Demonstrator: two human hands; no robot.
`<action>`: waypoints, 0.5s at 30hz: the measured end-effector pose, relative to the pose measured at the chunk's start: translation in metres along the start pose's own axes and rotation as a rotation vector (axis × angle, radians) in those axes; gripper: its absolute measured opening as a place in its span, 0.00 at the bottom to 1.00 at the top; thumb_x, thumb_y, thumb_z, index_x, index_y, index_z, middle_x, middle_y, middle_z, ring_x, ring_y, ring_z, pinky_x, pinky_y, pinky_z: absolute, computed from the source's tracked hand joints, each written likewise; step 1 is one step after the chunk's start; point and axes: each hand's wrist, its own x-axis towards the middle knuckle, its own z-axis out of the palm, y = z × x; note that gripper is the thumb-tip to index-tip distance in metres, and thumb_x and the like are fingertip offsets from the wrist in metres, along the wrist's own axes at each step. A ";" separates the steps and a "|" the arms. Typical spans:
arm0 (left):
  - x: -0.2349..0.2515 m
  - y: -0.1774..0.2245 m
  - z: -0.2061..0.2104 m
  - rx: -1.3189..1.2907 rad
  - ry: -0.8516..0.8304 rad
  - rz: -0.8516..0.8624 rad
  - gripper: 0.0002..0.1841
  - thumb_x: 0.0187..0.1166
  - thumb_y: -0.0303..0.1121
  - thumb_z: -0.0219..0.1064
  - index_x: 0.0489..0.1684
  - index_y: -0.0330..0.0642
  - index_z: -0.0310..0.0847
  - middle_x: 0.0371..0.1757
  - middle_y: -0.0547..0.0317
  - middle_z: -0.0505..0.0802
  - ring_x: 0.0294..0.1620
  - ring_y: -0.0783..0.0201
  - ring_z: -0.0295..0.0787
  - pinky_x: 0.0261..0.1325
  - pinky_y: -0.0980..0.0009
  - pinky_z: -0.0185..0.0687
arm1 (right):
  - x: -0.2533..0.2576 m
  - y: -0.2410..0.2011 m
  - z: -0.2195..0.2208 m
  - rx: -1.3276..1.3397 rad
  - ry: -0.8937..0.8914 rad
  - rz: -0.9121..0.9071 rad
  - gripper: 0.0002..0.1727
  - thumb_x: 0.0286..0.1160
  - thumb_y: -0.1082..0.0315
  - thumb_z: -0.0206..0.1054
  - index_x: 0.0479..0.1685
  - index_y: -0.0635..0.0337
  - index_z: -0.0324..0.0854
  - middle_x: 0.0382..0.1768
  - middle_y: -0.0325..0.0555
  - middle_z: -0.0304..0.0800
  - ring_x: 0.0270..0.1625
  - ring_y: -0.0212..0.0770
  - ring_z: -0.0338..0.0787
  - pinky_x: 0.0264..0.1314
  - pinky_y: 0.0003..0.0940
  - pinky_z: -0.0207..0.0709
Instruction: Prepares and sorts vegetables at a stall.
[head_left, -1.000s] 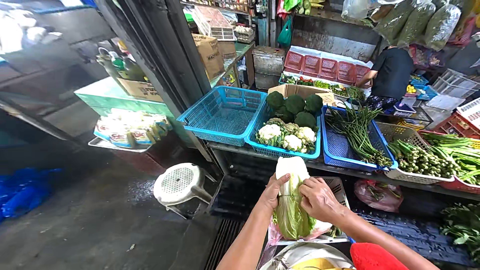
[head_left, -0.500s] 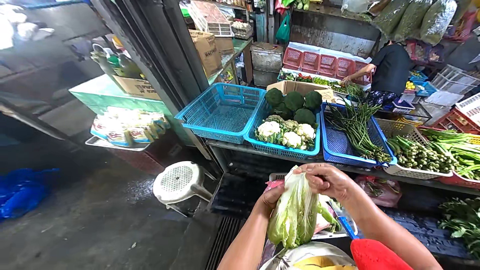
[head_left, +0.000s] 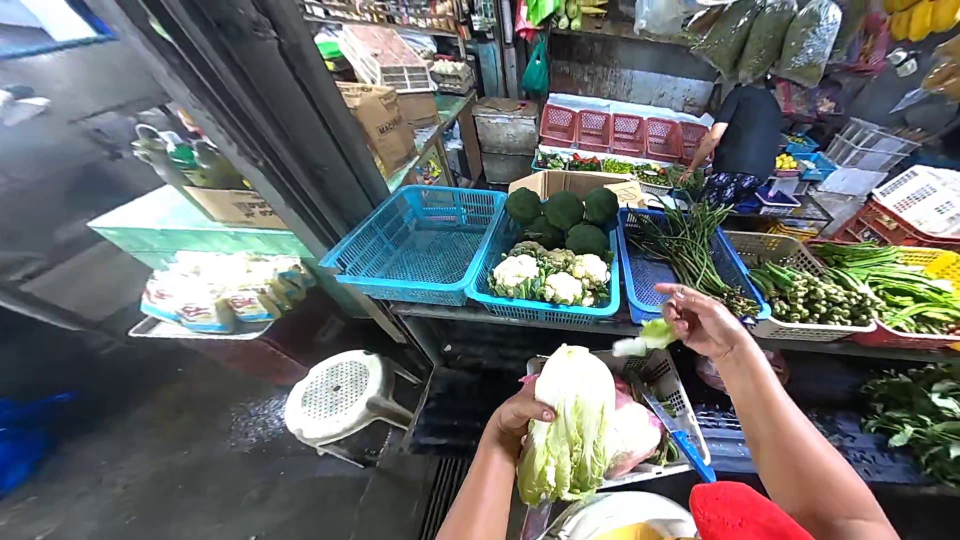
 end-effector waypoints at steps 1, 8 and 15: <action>0.000 0.002 0.000 0.020 0.003 -0.007 0.27 0.62 0.39 0.83 0.66 0.58 0.87 0.55 0.66 0.97 0.54 0.71 0.95 0.62 0.69 0.90 | 0.000 0.010 -0.007 0.047 0.007 0.043 0.19 0.93 0.62 0.43 0.68 0.53 0.77 0.27 0.32 0.80 0.21 0.23 0.76 0.24 0.16 0.73; 0.021 -0.011 0.000 -0.042 -0.062 0.081 0.25 0.66 0.44 0.80 0.66 0.57 0.88 0.57 0.66 0.97 0.56 0.73 0.94 0.63 0.72 0.88 | -0.009 0.028 -0.005 0.307 -0.176 0.101 0.16 0.93 0.59 0.46 0.55 0.54 0.78 0.27 0.33 0.81 0.19 0.23 0.77 0.20 0.14 0.73; 0.059 -0.025 -0.004 -0.107 -0.085 0.156 0.24 0.67 0.46 0.80 0.64 0.56 0.90 0.56 0.64 0.97 0.57 0.72 0.94 0.65 0.71 0.87 | -0.007 0.026 0.042 0.509 -0.335 0.042 0.15 0.91 0.55 0.54 0.56 0.53 0.80 0.28 0.35 0.82 0.20 0.24 0.78 0.21 0.14 0.72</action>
